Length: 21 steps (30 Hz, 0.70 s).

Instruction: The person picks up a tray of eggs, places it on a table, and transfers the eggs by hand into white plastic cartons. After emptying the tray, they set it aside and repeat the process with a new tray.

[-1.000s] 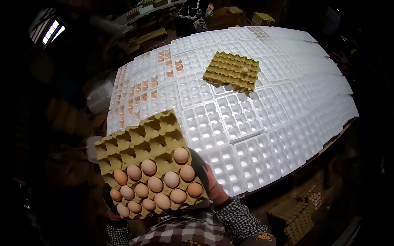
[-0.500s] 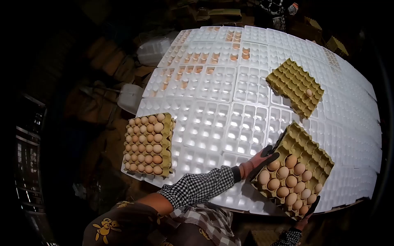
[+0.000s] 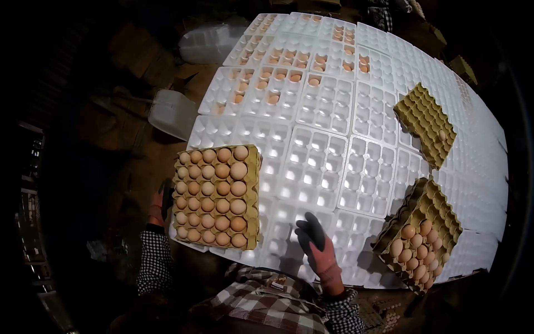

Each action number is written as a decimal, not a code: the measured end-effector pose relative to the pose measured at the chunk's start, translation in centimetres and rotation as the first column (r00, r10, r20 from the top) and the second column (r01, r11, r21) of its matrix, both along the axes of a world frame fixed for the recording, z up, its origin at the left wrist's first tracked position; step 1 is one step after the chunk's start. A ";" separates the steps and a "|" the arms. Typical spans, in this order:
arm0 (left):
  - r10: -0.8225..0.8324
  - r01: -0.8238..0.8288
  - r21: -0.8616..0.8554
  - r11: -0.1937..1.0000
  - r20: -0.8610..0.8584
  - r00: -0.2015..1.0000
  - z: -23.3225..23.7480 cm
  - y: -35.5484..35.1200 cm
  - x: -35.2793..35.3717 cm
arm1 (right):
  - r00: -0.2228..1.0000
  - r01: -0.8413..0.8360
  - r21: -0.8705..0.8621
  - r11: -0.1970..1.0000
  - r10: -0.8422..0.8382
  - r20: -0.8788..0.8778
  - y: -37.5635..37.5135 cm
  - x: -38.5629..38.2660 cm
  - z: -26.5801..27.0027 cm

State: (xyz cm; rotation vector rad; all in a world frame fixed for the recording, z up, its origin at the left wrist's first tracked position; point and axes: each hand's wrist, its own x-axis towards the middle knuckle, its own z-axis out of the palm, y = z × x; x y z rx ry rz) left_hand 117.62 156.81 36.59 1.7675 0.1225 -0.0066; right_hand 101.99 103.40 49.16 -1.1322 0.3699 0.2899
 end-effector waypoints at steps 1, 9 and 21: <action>-0.074 0.074 0.314 0.947 -0.014 0.997 -1.2 0.3 -0.1 | 0.999 -0.044 -0.043 0.998 0.045 0.020 4.3 2.4 -2.7; 0.034 0.000 0.141 0.990 -0.240 0.970 1.7 -5.1 -2.1 | 0.983 0.183 -0.545 0.818 -0.150 0.105 15.4 8.2 -9.4; -0.070 0.105 0.230 0.967 -0.153 0.986 5.2 -23.2 -2.4 | 0.874 0.485 -0.321 0.813 -0.451 0.179 1.3 0.0 -3.8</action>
